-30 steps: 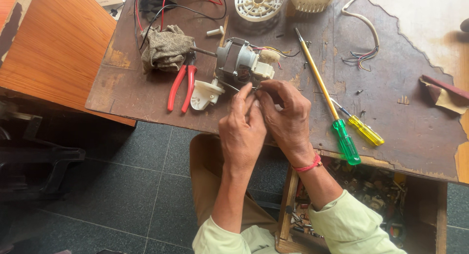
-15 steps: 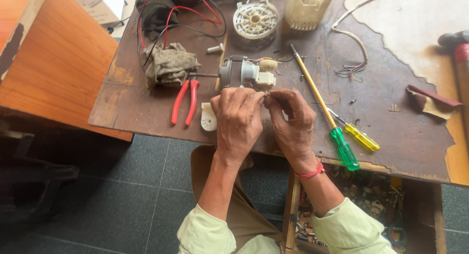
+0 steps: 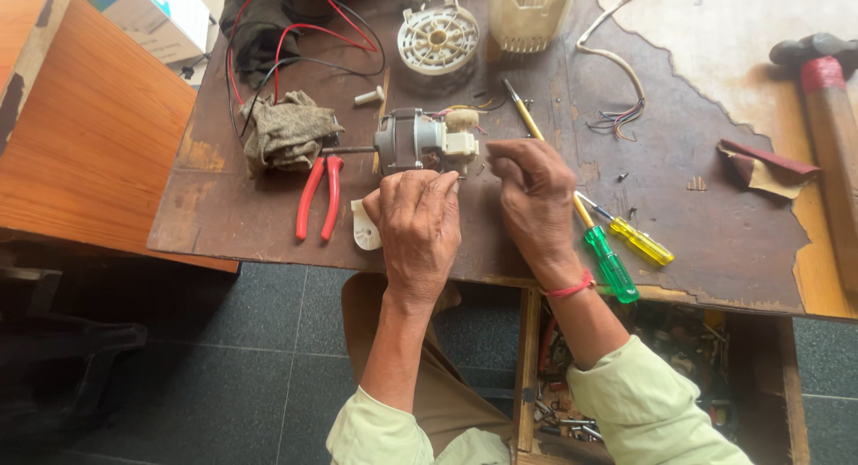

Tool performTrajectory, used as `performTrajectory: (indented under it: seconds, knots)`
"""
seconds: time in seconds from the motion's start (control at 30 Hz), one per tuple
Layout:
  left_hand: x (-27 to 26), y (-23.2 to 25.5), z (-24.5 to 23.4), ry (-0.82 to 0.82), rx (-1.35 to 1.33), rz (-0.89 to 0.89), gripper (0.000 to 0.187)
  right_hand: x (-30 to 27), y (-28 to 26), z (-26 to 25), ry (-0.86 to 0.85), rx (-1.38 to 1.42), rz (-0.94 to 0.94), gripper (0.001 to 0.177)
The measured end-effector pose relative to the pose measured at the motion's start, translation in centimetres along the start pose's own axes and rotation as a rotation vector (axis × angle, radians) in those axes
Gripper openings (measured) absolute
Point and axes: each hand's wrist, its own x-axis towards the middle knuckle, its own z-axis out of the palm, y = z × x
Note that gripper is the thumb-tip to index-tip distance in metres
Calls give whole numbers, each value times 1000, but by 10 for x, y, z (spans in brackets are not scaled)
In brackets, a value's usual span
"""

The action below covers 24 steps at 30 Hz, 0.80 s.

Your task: The person works on a motor assembly and small electrical components at a workbench, sorting through a drawer of hardware and handling small parts by hand.

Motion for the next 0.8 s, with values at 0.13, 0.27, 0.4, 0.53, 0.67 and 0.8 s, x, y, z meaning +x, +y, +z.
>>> performTrajectory:
  seconds: [0.13, 0.27, 0.4, 0.53, 0.67, 0.8]
  knots:
    - [-4, -1, 3, 11, 8, 8, 17, 0, 1, -17, -46, -200, -114, 16]
    - [-3, 0, 3, -6, -1, -15, 15, 6, 8, -16, -192, -356, -321, 25]
    - [1, 1, 0, -29, -22, -36, 13, 12, 17, -4, -270, -497, -336, 17]
    - [1, 0, -1, -38, -19, -28, 14, 9, 17, -4, -286, -542, -303, 12]
    - [3, 1, 1, -34, -20, -38, 13, 2, 4, -11, -250, -325, -208, 9]
    - [1, 0, 3, -37, 0, -48, 12, -13, -8, -7, -156, 22, 63, 10]
